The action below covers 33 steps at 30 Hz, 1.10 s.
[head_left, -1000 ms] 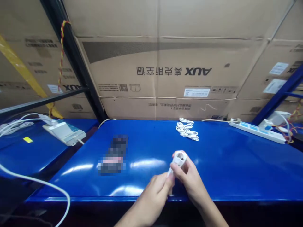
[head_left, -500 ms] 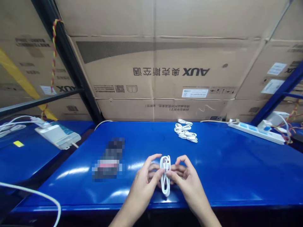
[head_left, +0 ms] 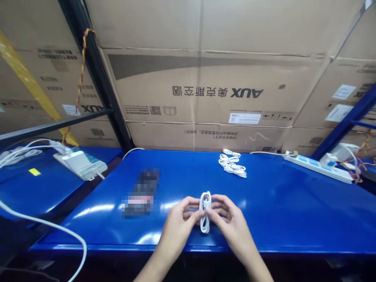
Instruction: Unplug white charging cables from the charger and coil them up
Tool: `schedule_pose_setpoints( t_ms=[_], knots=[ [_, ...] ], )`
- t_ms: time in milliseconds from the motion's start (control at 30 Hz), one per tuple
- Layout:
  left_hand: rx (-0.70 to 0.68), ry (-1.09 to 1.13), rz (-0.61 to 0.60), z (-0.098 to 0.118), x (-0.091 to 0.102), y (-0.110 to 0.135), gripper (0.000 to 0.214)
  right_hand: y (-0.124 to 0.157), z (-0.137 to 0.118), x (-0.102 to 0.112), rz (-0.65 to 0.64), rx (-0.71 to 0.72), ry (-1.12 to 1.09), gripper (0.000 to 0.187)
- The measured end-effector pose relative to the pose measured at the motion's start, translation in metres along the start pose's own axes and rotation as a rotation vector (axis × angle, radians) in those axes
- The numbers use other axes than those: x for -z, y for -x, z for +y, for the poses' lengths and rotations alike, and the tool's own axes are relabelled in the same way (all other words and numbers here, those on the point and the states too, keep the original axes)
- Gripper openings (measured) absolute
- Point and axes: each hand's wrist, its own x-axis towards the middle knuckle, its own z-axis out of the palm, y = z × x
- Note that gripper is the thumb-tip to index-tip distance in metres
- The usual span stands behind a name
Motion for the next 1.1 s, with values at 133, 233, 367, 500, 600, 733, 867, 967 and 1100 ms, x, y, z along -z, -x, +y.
schedule_pose_setpoints(
  t_ms=[133, 233, 367, 500, 600, 733, 867, 967, 1100],
  knots=[
    [-0.058, -0.087, 0.105, -0.001, -0.005, 0.005, 0.028, 0.002, -0.005, 0.001, -0.040, 0.160, 0.222, 0.033],
    [0.049, 0.018, 0.087, 0.001, -0.006, 0.006, 0.031, 0.001, -0.006, 0.003, -0.099, 0.150, 0.277, 0.034],
    [0.027, 0.004, 0.091, 0.003, -0.004, 0.004, 0.019, -0.001, -0.007, 0.003, -0.189, 0.160, 0.315, 0.039],
    [-0.026, -0.050, 0.080, 0.000, -0.003, 0.003, 0.019, 0.000, -0.009, 0.004, -0.267, 0.180, 0.290, 0.041],
    [-0.076, -0.117, 0.133, -0.001, -0.003, 0.006, 0.022, 0.001, -0.012, 0.008, -0.282, 0.149, 0.267, 0.036],
    [-0.228, -0.321, 0.143, 0.002, -0.001, 0.011, 0.011, 0.002, -0.023, 0.014, -0.354, 0.075, 0.210, 0.030],
    [-0.279, -0.366, 0.057, 0.003, -0.001, 0.014, 0.012, 0.001, -0.029, 0.015, -0.423, 0.008, 0.122, 0.030],
    [-0.289, -0.379, -0.015, 0.004, -0.006, 0.018, 0.028, -0.003, -0.025, 0.011, -0.357, 0.013, 0.026, 0.029],
    [-0.203, -0.392, -0.046, 0.004, -0.011, 0.027, 0.036, -0.005, -0.016, 0.001, -0.241, 0.008, -0.040, 0.030]
  ],
)
